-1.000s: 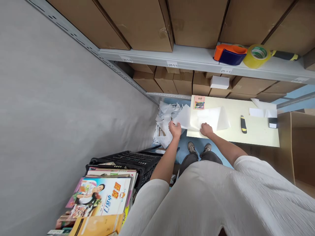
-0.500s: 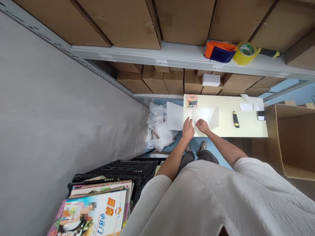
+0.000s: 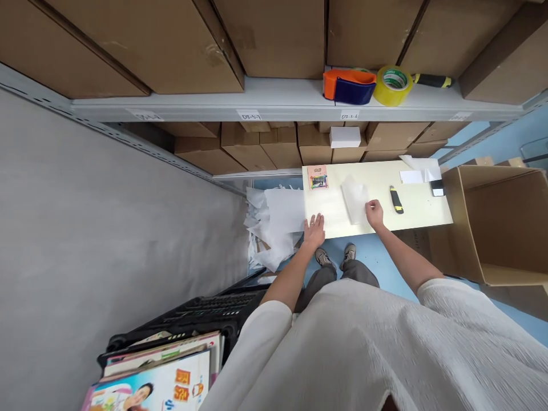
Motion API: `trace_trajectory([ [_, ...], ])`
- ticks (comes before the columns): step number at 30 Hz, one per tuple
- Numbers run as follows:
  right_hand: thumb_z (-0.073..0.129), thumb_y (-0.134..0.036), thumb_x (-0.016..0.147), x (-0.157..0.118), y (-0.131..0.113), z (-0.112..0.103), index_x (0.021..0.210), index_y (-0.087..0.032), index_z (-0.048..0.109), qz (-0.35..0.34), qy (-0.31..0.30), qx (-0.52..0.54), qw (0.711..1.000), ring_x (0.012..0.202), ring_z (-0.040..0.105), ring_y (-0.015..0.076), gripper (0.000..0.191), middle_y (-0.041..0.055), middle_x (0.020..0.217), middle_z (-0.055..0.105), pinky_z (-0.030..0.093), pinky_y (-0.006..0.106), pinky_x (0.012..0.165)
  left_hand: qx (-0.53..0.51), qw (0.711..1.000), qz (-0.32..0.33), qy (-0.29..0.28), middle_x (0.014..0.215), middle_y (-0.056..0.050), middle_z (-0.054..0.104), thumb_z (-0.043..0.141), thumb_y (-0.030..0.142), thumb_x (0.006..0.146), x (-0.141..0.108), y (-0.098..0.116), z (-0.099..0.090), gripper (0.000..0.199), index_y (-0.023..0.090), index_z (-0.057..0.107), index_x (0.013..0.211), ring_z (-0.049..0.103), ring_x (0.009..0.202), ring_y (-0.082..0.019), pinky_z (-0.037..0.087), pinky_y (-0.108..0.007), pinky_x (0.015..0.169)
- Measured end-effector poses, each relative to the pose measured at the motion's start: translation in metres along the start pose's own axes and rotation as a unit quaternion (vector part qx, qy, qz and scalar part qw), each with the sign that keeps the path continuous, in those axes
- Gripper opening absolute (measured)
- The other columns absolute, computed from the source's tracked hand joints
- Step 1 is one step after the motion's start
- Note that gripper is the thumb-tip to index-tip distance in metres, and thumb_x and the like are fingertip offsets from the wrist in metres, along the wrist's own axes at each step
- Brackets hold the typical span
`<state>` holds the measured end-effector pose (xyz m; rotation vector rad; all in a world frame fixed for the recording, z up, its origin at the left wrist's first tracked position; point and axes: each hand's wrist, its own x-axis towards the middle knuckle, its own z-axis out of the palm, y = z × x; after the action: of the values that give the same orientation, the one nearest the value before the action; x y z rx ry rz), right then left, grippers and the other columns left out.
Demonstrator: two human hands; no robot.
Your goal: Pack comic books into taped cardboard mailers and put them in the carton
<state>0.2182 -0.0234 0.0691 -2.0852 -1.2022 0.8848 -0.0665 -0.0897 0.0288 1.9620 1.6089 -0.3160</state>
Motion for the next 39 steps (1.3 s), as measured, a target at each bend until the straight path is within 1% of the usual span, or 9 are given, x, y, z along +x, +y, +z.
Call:
trace_trajectory([
  [5, 0.047, -0.038, 0.095, 0.005, 0.027, -0.025, 0.099, -0.025, 0.053, 0.039, 0.044, -0.045, 0.997, 0.090, 0.063, 0.0244, 0.015, 0.0091, 0.102, 0.069, 0.051, 0.036, 0.083, 0.022, 0.998, -0.035, 0.043, 0.184, -0.012, 0.025, 0.040, 0.027, 0.105, -0.005, -0.002, 0.000, 0.075, 0.018, 0.027, 0.178, 0.024, 0.169, -0.041, 0.010, -0.066, 0.138],
  [8, 0.044, -0.030, 0.094, 0.000, 0.034, -0.035, 0.115, -0.020, 0.056, 0.035, 0.071, -0.093, 0.993, 0.100, 0.063, 0.0294, 0.026, 0.0157, 0.114, 0.067, 0.052, 0.042, 0.088, 0.036, 0.996, -0.049, 0.065, 0.181, -0.017, 0.032, 0.042, 0.028, 0.105, -0.008, -0.003, -0.001, 0.072, 0.015, 0.034, 0.175, 0.029, 0.167, -0.044, 0.008, -0.069, 0.137],
  [12, 0.043, -0.024, 0.095, -0.022, 0.021, -0.029, 0.134, -0.016, 0.057, -0.112, 0.140, -0.199, 0.964, 0.130, 0.053, 0.0384, 0.042, 0.0237, 0.138, 0.056, 0.045, 0.054, 0.105, 0.050, 0.993, -0.043, 0.097, 0.174, -0.023, 0.043, 0.046, 0.027, 0.104, -0.003, 0.003, -0.004, 0.067, 0.011, 0.043, 0.169, 0.031, 0.166, -0.041, 0.015, -0.065, 0.136],
  [16, 0.044, -0.025, 0.103, -0.053, 0.001, 0.003, 0.131, -0.019, 0.067, -0.301, -0.070, -0.259, 0.915, 0.135, 0.050, 0.0367, 0.037, 0.0208, 0.144, 0.058, 0.041, 0.053, 0.111, 0.027, 0.994, 0.048, 0.095, 0.177, -0.020, 0.038, 0.048, 0.024, 0.105, 0.014, 0.027, -0.009, 0.059, 0.013, 0.049, 0.162, 0.035, 0.163, -0.035, 0.029, -0.051, 0.134],
  [18, 0.043, -0.025, 0.104, -0.063, -0.003, 0.023, 0.137, -0.018, 0.067, -0.310, -0.163, -0.290, 0.891, 0.139, 0.048, 0.0362, 0.041, 0.0201, 0.153, 0.056, 0.040, 0.052, 0.114, 0.022, 0.993, 0.057, 0.097, 0.174, -0.020, 0.041, 0.051, 0.024, 0.105, 0.022, 0.038, -0.012, 0.055, 0.015, 0.051, 0.159, 0.041, 0.158, -0.034, 0.036, -0.049, 0.130],
  [21, 0.044, -0.026, 0.104, -0.071, 0.001, 0.044, 0.150, -0.017, 0.062, -0.274, -0.234, -0.342, 0.868, 0.147, 0.043, 0.0375, 0.050, 0.0196, 0.165, 0.050, 0.036, 0.054, 0.119, 0.027, 0.994, 0.047, 0.095, 0.158, -0.018, 0.055, 0.052, 0.022, 0.105, 0.028, 0.044, -0.014, 0.042, 0.020, 0.061, 0.146, 0.050, 0.146, -0.035, 0.045, -0.049, 0.119],
  [27, 0.042, -0.030, 0.104, -0.074, 0.011, 0.053, 0.161, -0.013, 0.052, -0.236, -0.258, -0.402, 0.846, 0.161, 0.031, 0.0387, 0.060, 0.0219, 0.176, 0.038, 0.025, 0.058, 0.128, 0.037, 0.994, 0.020, 0.096, 0.135, -0.019, 0.065, 0.043, 0.013, 0.106, 0.026, 0.024, -0.013, 0.036, 0.020, 0.070, 0.127, 0.056, 0.131, -0.034, 0.046, -0.048, 0.111],
  [33, 0.040, -0.046, 0.109, -0.072, 0.002, 0.056, 0.166, -0.014, 0.046, -0.227, -0.268, -0.424, 0.835, 0.168, 0.019, 0.0402, 0.066, 0.0225, 0.180, 0.029, 0.013, 0.066, 0.132, 0.042, 0.991, -0.066, 0.112, 0.137, -0.022, 0.064, 0.043, 0.012, 0.102, 0.009, -0.010, -0.015, 0.038, 0.014, 0.069, 0.128, 0.057, 0.131, -0.036, 0.046, -0.048, 0.108],
  [39, 0.039, -0.048, 0.110, -0.061, -0.002, 0.067, 0.172, -0.014, 0.036, -0.220, -0.275, -0.421, 0.836, 0.169, 0.020, 0.0387, 0.070, 0.0220, 0.183, 0.023, 0.018, 0.064, 0.133, 0.018, 0.982, -0.147, 0.118, 0.142, -0.024, 0.064, 0.045, 0.018, 0.100, -0.002, -0.035, -0.018, 0.041, 0.012, 0.068, 0.133, 0.056, 0.136, -0.039, 0.045, -0.053, 0.113],
])
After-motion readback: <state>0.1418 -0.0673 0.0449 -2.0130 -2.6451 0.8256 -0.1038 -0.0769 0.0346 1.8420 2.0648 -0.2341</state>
